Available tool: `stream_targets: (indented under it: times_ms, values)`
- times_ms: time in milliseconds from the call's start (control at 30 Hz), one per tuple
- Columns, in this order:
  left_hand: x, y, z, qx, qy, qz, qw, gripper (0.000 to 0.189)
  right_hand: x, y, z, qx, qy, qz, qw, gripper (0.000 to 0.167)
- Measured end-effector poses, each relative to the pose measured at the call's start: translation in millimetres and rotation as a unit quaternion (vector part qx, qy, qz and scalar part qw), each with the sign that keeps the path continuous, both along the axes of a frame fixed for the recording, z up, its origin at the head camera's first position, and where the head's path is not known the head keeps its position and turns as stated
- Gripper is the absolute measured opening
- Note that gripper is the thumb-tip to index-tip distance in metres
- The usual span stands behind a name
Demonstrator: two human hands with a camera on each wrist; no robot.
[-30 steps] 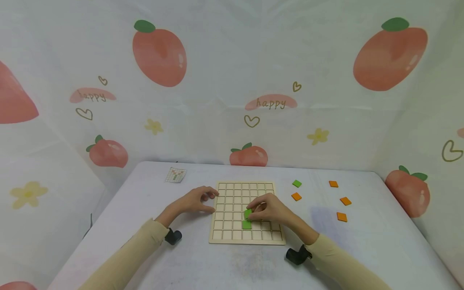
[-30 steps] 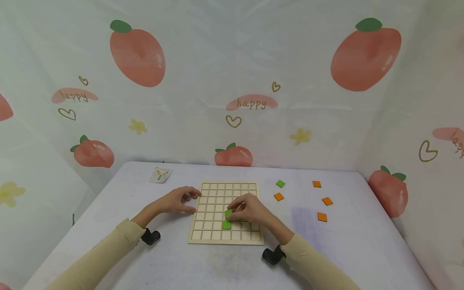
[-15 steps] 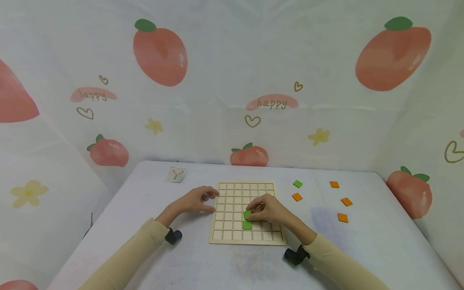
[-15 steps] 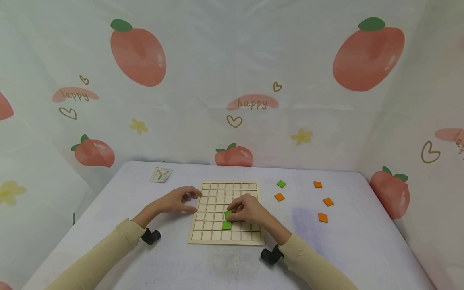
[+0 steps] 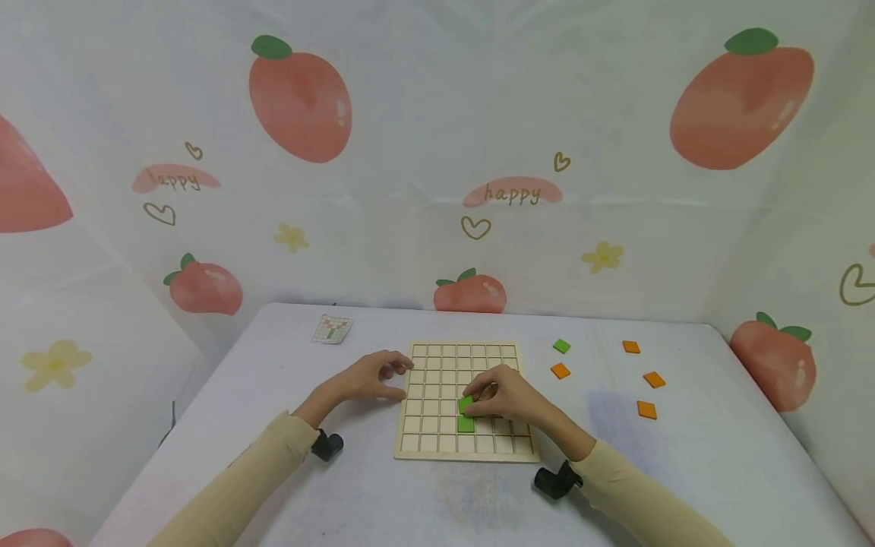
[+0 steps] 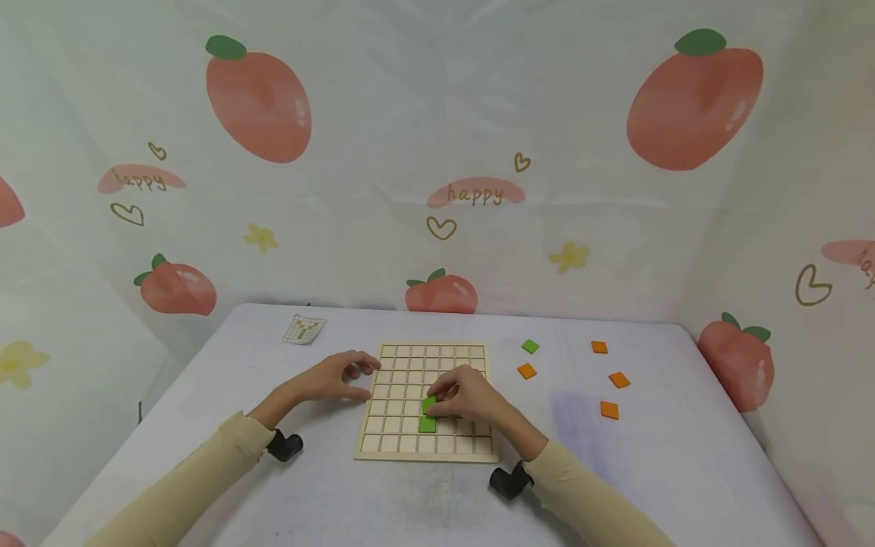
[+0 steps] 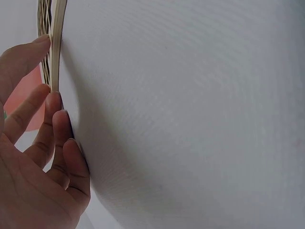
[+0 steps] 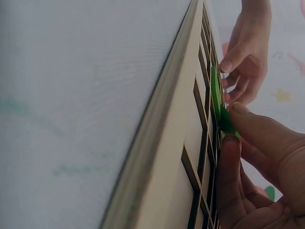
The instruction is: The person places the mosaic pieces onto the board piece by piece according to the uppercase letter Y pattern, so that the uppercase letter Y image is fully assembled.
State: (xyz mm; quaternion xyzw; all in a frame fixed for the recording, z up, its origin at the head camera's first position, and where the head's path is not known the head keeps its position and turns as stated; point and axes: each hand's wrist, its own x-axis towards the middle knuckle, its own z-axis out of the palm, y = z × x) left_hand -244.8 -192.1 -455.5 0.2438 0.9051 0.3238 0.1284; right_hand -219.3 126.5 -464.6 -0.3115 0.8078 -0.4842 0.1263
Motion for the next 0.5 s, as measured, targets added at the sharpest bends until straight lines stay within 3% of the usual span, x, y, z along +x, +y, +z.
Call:
stream_targets:
  times_ms: [500]
  values:
    - [-0.2,-0.5,0.6,0.005,0.002,-0.006,1.0,0.05,1.4,-2.7,4.4,0.008,0.006,0.002,0.9999,0.022]
